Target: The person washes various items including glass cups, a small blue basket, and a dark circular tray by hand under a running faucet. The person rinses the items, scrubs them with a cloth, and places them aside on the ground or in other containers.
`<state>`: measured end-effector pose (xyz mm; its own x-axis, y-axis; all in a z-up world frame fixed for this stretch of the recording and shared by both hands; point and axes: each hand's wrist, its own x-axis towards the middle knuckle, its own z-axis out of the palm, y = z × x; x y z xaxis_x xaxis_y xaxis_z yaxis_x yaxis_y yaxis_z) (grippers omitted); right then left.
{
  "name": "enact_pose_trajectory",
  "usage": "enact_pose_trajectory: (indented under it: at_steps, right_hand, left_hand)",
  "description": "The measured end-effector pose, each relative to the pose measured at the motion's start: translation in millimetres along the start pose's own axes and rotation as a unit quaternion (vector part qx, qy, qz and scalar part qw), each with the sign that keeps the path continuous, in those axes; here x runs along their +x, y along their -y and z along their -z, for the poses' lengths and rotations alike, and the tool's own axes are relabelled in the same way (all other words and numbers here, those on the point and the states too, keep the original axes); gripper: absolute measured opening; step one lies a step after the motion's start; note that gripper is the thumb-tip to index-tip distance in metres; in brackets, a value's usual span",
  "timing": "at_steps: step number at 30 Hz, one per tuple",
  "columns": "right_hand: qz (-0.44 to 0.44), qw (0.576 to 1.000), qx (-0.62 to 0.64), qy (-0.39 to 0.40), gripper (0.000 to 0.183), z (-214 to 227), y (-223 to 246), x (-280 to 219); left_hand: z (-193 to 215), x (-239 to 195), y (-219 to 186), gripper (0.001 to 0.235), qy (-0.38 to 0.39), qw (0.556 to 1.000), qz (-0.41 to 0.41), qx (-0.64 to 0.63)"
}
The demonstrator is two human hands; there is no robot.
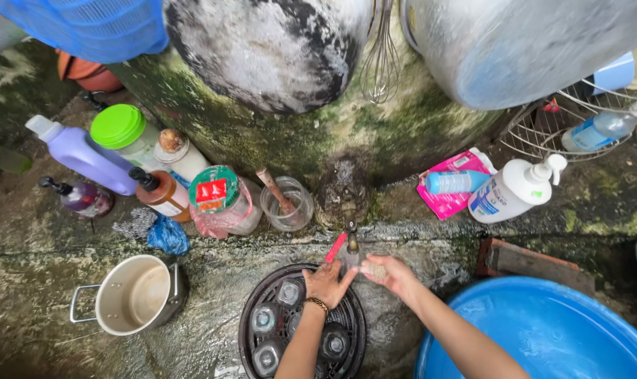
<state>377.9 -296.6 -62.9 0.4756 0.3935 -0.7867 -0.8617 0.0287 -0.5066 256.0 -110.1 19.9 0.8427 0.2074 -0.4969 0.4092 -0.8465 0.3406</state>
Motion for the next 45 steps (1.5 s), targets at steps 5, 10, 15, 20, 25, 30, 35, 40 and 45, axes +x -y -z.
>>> enact_pose_trajectory:
  at_steps: [5,10,15,20,25,30,35,40,45]
  right_hand:
    - [0.008,1.0,0.02,0.011,0.029,-5,-4,-11]
    - [0.046,0.997,0.054,0.015,0.03,-31,-3,-23]
    - [0.067,0.987,0.12,0.078,0.033,-14,-26,0]
    - [0.18,0.968,-0.134,-0.111,0.042,15,-29,6]
    - [0.337,0.903,-0.242,-0.111,0.035,-21,-35,-45]
    - [0.548,0.548,-0.632,-0.003,0.013,-80,-16,-55]
    - [0.233,0.895,-0.377,-0.056,0.026,-82,7,-55]
    - [0.647,0.295,-0.64,-0.291,0.038,-100,-39,-91]
    - [0.233,0.812,-0.528,-0.085,0.022,-89,26,-44]
  left_hand:
    - [-28,-14,53,0.08,-0.054,0.997,0.055,-0.008]
    - [-30,-16,70,0.074,-0.151,0.982,0.11,0.038]
    - [-63,13,4,0.127,-0.163,0.804,-0.106,-0.561]
    - [-103,40,-31,0.09,-0.157,0.612,-0.086,-0.77]
    - [-108,59,-20,0.072,-0.192,0.734,-0.087,-0.645]
    - [-83,32,-34,0.076,-0.301,0.816,-0.062,-0.49]
    - [-68,8,-37,0.09,-0.3,0.844,0.0,-0.445]
    - [-73,57,-8,0.055,-0.258,0.859,-0.022,-0.442]
    - [-56,12,-37,0.095,-0.309,0.857,-0.177,-0.372]
